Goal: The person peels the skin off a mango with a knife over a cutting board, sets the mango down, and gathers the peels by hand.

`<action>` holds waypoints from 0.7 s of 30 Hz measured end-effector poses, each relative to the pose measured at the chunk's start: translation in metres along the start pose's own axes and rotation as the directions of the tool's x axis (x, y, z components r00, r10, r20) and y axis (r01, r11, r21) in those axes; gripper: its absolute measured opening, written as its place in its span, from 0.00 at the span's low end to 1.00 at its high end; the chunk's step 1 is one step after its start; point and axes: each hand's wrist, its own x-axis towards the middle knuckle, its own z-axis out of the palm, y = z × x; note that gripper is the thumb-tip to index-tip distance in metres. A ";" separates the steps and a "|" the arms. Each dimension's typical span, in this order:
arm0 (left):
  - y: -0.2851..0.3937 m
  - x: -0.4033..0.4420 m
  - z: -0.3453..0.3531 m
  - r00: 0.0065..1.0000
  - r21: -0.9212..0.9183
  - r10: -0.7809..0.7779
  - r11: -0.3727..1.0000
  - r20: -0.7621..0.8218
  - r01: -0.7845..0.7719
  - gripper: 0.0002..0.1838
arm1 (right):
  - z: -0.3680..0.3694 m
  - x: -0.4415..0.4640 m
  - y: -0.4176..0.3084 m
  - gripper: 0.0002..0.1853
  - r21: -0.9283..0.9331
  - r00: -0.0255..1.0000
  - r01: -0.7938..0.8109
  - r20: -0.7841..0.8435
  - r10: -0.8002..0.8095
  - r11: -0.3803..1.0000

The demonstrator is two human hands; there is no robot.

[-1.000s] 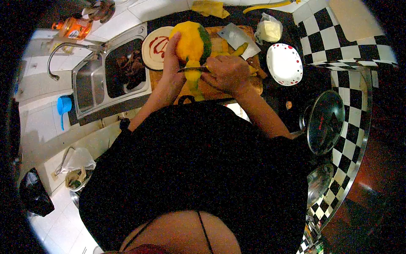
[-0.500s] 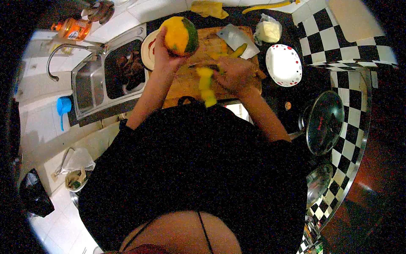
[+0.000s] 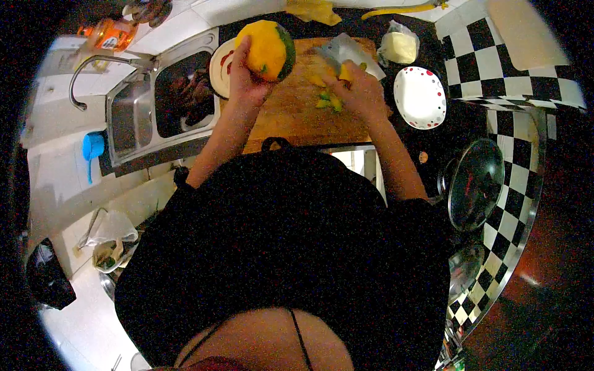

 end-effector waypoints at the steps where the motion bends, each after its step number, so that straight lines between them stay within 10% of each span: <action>1: -0.002 -0.001 0.001 0.999 0.004 -0.004 1.000 -0.041 0.004 0.23 | 0.001 -0.001 -0.014 0.21 0.003 1.000 0.001 0.002 -0.001 1.000; 6: -0.011 -0.004 0.009 0.996 0.022 0.052 0.998 -0.074 -0.051 0.25 | 0.006 0.007 -0.056 0.31 -0.183 0.937 0.294 -0.139 -0.321 0.938; 21: -0.022 -0.007 0.010 0.979 0.033 0.084 0.996 -0.186 -0.080 0.22 | 0.012 0.013 -0.064 0.35 -0.257 0.982 0.142 -0.088 -0.169 0.956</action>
